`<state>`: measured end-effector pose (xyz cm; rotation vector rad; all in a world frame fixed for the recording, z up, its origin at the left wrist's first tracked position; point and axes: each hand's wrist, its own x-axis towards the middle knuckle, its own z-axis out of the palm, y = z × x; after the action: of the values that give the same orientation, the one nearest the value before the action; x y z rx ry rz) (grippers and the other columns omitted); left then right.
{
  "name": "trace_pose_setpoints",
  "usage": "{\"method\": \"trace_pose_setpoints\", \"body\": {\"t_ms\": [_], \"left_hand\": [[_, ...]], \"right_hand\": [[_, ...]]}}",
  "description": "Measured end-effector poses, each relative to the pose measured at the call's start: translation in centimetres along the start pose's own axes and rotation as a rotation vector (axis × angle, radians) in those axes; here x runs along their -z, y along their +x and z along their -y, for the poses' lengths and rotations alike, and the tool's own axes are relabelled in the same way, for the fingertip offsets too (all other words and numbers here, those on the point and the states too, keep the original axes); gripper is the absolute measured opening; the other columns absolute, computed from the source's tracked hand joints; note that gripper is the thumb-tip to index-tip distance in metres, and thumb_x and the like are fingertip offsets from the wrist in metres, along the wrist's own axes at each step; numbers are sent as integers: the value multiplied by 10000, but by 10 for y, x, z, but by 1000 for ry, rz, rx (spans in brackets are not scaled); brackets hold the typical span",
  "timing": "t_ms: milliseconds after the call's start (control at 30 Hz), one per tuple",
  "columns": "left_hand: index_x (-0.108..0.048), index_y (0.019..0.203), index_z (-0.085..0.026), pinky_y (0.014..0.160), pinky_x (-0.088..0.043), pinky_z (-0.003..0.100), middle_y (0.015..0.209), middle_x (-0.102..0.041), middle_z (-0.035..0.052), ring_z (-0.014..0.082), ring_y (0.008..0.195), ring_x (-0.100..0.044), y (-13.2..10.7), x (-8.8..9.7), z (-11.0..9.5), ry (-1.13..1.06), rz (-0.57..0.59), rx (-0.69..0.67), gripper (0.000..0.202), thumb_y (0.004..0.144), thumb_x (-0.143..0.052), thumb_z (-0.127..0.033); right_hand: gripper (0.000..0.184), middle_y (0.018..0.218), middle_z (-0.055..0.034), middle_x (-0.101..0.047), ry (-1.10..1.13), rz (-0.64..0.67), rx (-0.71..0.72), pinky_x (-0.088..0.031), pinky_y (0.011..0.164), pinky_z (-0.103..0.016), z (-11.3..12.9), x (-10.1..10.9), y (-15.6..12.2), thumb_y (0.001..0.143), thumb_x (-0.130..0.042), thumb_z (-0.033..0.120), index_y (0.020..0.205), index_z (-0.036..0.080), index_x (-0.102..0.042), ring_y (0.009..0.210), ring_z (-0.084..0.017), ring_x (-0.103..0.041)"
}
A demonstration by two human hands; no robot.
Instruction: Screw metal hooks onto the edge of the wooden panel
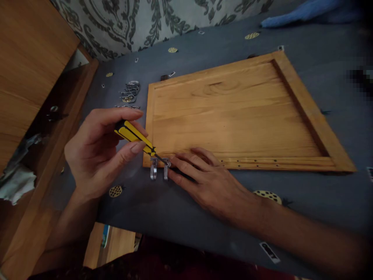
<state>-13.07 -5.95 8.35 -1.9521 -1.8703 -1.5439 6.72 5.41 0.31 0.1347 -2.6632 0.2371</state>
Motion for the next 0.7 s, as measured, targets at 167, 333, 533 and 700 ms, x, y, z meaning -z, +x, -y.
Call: {"method": "trace_pose_setpoints", "body": {"t_ms": [167, 333, 533, 700], "left_hand": [[-687, 1164, -297, 723, -599, 391, 1008, -691, 39, 216, 835, -669, 0, -1, 3, 58, -18, -55, 456, 731, -817, -232], [-675, 1162, -343, 675, -600, 362, 1061, -689, 10, 187, 808, -667, 2, 1, 2, 9, -42, -22, 498, 716, -820, -176], [-709, 1132, -241, 624, -568, 362, 906, -688, 52, 187, 730, -651, 2, -1, 1, 1, -21, -92, 415, 732, -809, -199], [-685, 1146, -278, 671, -619, 338, 962, -683, 22, 174, 772, -685, 3, 0, -3, -45, -21, -13, 462, 725, -802, -129]], "right_hand": [[297, 1294, -109, -635, -8, 10, -3, -446, 1021, -496, 0, 0, 0, 960, -473, 146, 1191, 165, -658, 1203, -262, -540], [286, 1290, -103, -638, 0, 11, -9, -452, 1016, -494, 0, -1, 0, 956, -485, 147, 1177, 168, -665, 1199, -264, -543], [290, 1278, -121, -640, 26, 2, -9, -449, 1014, -514, 0, 2, 0, 969, -467, 146, 1195, 139, -650, 1193, -284, -547], [292, 1250, -105, -656, 24, -24, -10, -450, 1010, -496, 0, 1, 1, 974, -443, 132, 1168, 143, -660, 1181, -273, -551]]}}
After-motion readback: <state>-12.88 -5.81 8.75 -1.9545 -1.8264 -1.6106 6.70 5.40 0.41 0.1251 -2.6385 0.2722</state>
